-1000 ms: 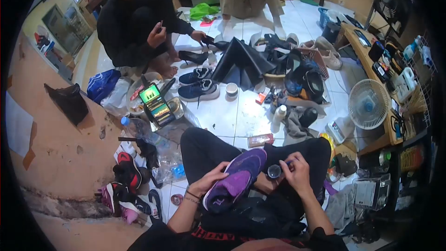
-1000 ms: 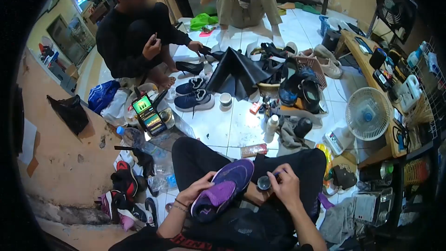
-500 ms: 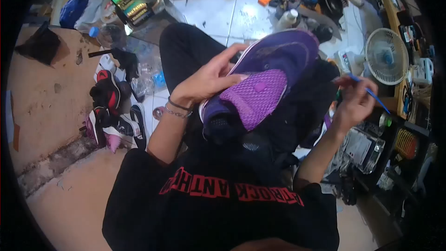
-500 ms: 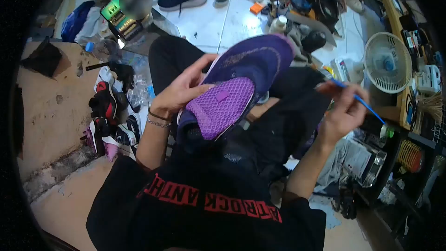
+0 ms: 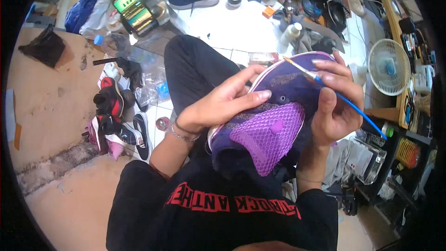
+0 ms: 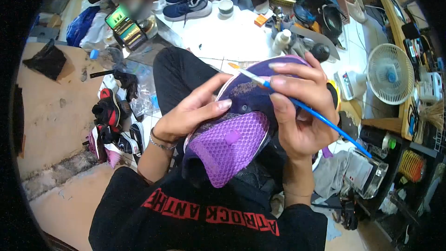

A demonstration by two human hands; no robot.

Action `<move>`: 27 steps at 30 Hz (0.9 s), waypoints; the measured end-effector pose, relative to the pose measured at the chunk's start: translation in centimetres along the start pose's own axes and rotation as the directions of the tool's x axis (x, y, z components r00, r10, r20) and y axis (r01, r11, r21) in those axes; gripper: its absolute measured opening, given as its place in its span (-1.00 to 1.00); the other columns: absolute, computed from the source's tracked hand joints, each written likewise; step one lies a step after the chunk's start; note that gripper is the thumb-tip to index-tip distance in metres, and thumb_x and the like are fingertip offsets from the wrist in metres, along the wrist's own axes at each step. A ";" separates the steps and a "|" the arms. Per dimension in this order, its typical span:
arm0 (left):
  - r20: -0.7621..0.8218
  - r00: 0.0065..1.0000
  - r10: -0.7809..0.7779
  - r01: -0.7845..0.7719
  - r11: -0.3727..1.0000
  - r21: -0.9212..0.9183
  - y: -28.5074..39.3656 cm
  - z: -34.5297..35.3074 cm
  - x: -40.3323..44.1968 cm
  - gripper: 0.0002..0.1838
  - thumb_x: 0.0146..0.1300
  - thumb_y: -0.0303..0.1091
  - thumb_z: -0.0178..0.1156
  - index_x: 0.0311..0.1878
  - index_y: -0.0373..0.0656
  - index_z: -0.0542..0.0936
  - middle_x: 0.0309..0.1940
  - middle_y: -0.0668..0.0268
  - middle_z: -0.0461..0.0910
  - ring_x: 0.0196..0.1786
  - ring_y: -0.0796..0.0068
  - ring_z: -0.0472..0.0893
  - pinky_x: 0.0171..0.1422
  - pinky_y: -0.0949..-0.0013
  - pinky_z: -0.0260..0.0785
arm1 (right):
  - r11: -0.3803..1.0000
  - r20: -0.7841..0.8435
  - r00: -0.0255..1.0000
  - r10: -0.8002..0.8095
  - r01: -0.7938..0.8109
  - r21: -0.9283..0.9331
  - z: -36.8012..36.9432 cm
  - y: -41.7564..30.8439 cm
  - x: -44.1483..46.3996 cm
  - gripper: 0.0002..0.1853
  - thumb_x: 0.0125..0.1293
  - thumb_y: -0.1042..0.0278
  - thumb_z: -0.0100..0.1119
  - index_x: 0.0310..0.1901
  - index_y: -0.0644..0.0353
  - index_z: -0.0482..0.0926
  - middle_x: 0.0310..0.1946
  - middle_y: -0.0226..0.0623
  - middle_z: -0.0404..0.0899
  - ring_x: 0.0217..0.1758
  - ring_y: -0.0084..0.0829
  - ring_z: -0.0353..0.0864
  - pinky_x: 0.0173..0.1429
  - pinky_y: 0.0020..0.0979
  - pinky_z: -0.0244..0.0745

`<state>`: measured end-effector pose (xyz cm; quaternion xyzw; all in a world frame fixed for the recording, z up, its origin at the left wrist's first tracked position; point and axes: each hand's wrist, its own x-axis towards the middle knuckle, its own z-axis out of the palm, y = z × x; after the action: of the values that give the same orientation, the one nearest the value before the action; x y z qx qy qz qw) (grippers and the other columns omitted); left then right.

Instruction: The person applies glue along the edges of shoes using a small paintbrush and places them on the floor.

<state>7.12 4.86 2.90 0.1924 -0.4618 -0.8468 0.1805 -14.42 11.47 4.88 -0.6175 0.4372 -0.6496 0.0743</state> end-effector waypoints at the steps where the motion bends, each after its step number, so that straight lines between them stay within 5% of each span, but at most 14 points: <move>1: -0.071 0.997 0.032 -0.033 0.999 -0.018 -0.3 0.5 0.2 -0.47 0.58 -0.32 0.11 0.50 -0.30 0.29 0.18 0.31 0.54 0.13 0.68 0.53 0.20 0.51 0.45 | 1.000 0.014 1.000 -0.002 0.002 0.025 0.2 -0.1 0.1 -0.86 0.37 0.42 0.31 -0.09 0.20 0.63 -0.23 -0.23 0.77 0.02 -0.16 0.76 0.49 0.12 0.24; 4: -0.029 0.998 -0.062 0.063 0.998 0.027 0.0 0.0 0.1 -0.49 0.58 -0.30 0.12 0.47 -0.33 0.36 0.15 0.33 0.58 0.11 0.69 0.53 0.22 0.50 0.44 | 1.000 0.018 1.000 0.014 -0.014 0.005 0.8 -0.5 0.2 -0.86 0.41 0.42 0.25 -0.05 0.19 0.60 -0.22 -0.20 0.77 0.00 -0.17 0.77 0.51 0.13 0.19; 6: -0.122 0.991 0.049 -0.035 0.993 0.114 -0.8 0.4 0.2 -0.52 0.54 -0.32 0.17 0.40 -0.35 0.42 0.06 0.34 0.63 0.06 0.68 0.57 0.18 0.51 0.47 | 0.995 0.111 0.994 -0.006 0.017 -0.100 0.5 -0.6 0.3 -0.86 0.54 0.36 0.07 -0.05 0.24 0.50 -0.20 -0.07 0.76 0.01 -0.12 0.76 0.55 0.22 0.14; 8: -0.104 0.994 0.015 -0.008 0.998 0.067 -0.5 0.8 0.1 -0.53 0.52 -0.33 0.19 0.38 -0.36 0.43 0.02 0.33 0.64 0.01 0.66 0.60 0.14 0.51 0.50 | 0.988 0.199 0.980 0.005 0.026 -0.155 0.2 -1.3 0.3 -0.88 0.48 0.46 0.13 -0.03 0.26 0.50 -0.20 -0.08 0.76 0.03 -0.14 0.75 0.59 0.22 0.06; 9: -0.130 0.988 0.082 -0.064 0.989 0.135 -1.0 0.9 0.1 -0.56 0.52 -0.34 0.20 0.34 -0.37 0.44 0.00 0.31 0.65 0.00 0.65 0.61 0.11 0.50 0.52 | 0.996 0.111 0.993 0.044 -0.035 -0.082 0.6 -1.2 -0.3 -0.78 0.25 0.47 0.43 -0.09 0.14 0.65 -0.21 -0.34 0.79 0.03 -0.29 0.76 0.60 0.15 0.02; 11: -0.124 0.990 0.065 -0.045 0.987 0.155 -0.9 1.2 -0.1 -0.57 0.50 -0.36 0.21 0.33 -0.37 0.45 -0.01 0.30 0.65 0.01 0.64 0.61 0.11 0.50 0.52 | 0.983 0.227 0.974 -0.001 0.043 -0.179 -0.2 -1.8 -0.3 -0.82 0.30 0.54 0.31 -0.08 0.23 0.59 -0.21 -0.20 0.77 0.04 -0.20 0.74 0.61 0.20 0.02; 19: -0.134 0.984 0.115 -0.074 0.957 0.279 0.3 2.3 -1.0 -0.65 0.48 -0.42 0.21 0.24 -0.34 0.47 -0.05 0.34 0.63 -0.01 0.70 0.57 0.07 0.54 0.47 | 0.964 0.337 0.941 -0.019 0.107 -0.245 -0.5 -3.4 -0.1 -0.93 0.38 0.47 0.23 -0.18 0.15 0.53 -0.38 -0.17 0.80 0.11 -0.02 0.72 0.64 0.34 -0.31; 27: -0.262 0.936 0.236 -0.070 0.853 0.518 0.0 2.5 -1.3 -0.56 0.32 -0.34 0.33 0.19 -0.36 0.54 -0.15 -0.06 0.69 -0.05 0.21 0.75 0.04 0.27 0.53 | 0.954 0.371 0.928 0.017 0.096 -0.283 0.1 -3.7 -0.4 -0.85 0.36 0.31 0.36 -0.20 0.07 0.55 -0.40 -0.18 0.80 0.14 -0.02 0.73 0.63 0.39 -0.36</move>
<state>6.98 7.23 4.34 0.3278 -0.6444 -0.6386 0.2637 -12.61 13.92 6.99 -0.7414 0.4952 -0.4502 0.0487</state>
